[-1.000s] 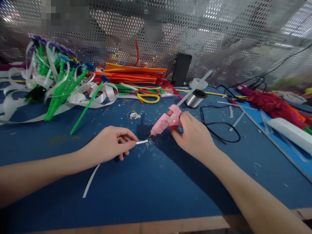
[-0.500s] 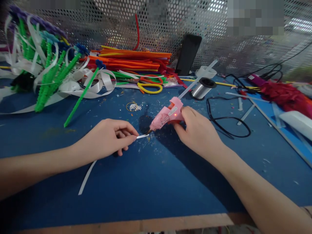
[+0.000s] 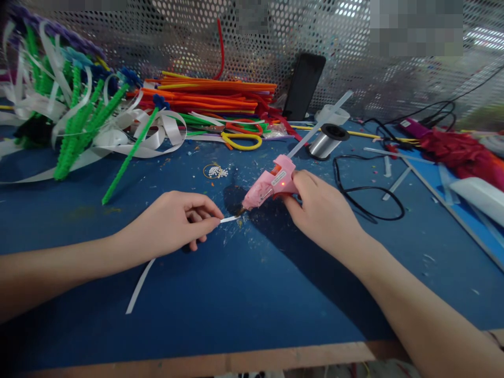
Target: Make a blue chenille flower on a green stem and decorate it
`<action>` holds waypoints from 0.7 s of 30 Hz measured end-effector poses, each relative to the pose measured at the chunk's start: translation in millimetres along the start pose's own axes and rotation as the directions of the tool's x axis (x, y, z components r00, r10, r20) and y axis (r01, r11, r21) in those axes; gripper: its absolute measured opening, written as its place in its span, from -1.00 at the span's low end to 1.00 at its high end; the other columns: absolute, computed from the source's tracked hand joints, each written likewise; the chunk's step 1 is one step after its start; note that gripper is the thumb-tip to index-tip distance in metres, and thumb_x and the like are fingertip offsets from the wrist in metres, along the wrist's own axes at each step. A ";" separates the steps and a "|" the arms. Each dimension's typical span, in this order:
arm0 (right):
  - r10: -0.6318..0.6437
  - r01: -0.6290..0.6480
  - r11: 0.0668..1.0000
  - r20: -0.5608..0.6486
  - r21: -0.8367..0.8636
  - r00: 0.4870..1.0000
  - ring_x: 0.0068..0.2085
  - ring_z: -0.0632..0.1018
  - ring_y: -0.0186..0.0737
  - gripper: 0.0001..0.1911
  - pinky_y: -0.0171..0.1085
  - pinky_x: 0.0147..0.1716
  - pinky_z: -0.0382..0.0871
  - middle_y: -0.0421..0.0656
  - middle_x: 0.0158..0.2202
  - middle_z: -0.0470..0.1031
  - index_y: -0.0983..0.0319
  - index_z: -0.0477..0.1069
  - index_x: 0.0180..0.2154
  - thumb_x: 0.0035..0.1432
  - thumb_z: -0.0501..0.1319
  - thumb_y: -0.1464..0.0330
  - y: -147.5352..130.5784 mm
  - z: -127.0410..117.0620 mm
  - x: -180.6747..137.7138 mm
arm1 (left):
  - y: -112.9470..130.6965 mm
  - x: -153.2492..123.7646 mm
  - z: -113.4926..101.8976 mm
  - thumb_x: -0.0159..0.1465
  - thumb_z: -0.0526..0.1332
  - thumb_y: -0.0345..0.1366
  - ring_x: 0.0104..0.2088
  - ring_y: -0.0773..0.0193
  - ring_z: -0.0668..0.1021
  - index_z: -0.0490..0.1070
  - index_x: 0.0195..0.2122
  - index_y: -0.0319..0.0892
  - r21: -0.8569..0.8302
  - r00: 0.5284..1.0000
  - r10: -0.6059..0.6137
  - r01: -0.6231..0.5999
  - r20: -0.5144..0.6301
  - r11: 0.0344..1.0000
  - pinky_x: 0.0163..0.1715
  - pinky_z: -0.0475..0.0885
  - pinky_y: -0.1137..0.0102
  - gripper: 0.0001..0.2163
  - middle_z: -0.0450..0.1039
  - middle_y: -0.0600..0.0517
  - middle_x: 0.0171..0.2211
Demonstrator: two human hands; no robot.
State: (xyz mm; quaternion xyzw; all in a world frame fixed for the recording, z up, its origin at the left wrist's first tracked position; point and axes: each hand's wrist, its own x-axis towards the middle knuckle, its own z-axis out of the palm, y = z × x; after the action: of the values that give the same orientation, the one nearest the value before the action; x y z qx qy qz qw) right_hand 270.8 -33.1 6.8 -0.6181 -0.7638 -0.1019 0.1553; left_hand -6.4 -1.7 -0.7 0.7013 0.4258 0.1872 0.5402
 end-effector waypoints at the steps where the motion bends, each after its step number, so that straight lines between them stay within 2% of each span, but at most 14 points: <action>1: 0.000 0.000 1.000 0.000 -0.007 1.000 -0.39 0.46 -0.08 -0.89 -0.17 -0.38 0.24 -0.07 -0.39 0.45 0.15 0.20 -0.35 0.21 0.11 0.30 0.3 -0.2 0.0 | -0.3 0.0 0.0 0.21 0.27 -0.28 -0.66 0.36 0.54 0.58 -0.31 -0.18 0.003 1.000 -0.001 0.001 0.000 1.000 -0.65 0.46 0.52 -0.87 0.55 0.07 -0.56; 7: -0.010 0.010 1.000 0.004 -0.024 1.000 -0.34 0.49 -0.05 -0.90 -0.17 -0.35 0.26 -0.04 -0.35 0.48 0.17 0.25 -0.33 0.22 0.10 0.29 1.7 -2.6 -0.8 | -0.2 -0.3 0.3 0.21 0.26 -0.26 -0.65 0.34 0.56 0.57 -0.31 -0.17 0.013 1.000 0.007 -0.007 -0.005 1.000 -0.66 0.47 0.51 -0.87 0.55 0.08 -0.55; 13: -0.039 0.036 0.997 -0.041 -0.072 0.998 -0.34 0.49 -0.05 -0.91 -0.18 -0.38 0.26 -0.06 -0.36 0.46 0.16 0.23 -0.34 0.23 0.10 0.32 2.4 -2.7 -1.7 | 0.2 -0.4 -0.2 0.21 0.26 -0.29 -0.67 0.36 0.54 0.57 -0.30 -0.19 0.015 1.000 -0.002 0.002 -0.003 1.000 -0.66 0.45 0.53 -0.88 0.55 0.08 -0.56; 17: -0.157 0.134 0.977 -0.133 -0.166 0.979 -0.30 0.51 -0.01 -0.98 -0.15 -0.35 0.29 -0.04 -0.32 0.48 0.16 0.29 -0.29 0.23 0.10 0.39 -1.7 -8.2 -3.2 | -1.3 -0.6 -0.7 0.22 0.26 -0.24 -0.66 0.35 0.56 0.57 -0.28 -0.17 0.034 1.000 0.020 -0.020 -0.006 0.999 -0.66 0.46 0.52 -0.85 0.55 0.08 -0.56; 21: -0.286 0.196 0.911 -0.215 -0.362 0.934 -0.21 0.55 0.04 -0.78 -0.04 -0.15 0.32 -0.03 -0.22 0.56 0.16 0.37 -0.04 0.27 0.13 0.43 -20.9 -23.8 -8.8 | -1.8 -0.6 0.5 0.21 0.25 -0.27 -0.67 0.37 0.55 0.57 -0.30 -0.17 0.026 0.999 0.042 -0.042 -0.008 0.999 -0.68 0.42 0.55 -0.87 0.54 0.10 -0.57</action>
State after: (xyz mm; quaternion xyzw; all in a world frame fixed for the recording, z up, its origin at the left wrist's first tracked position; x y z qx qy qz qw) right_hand 254.7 -53.8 26.6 -0.5165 -0.7788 -0.3297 0.1343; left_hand -7.1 -2.3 -2.4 0.7164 0.4156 0.1960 0.5250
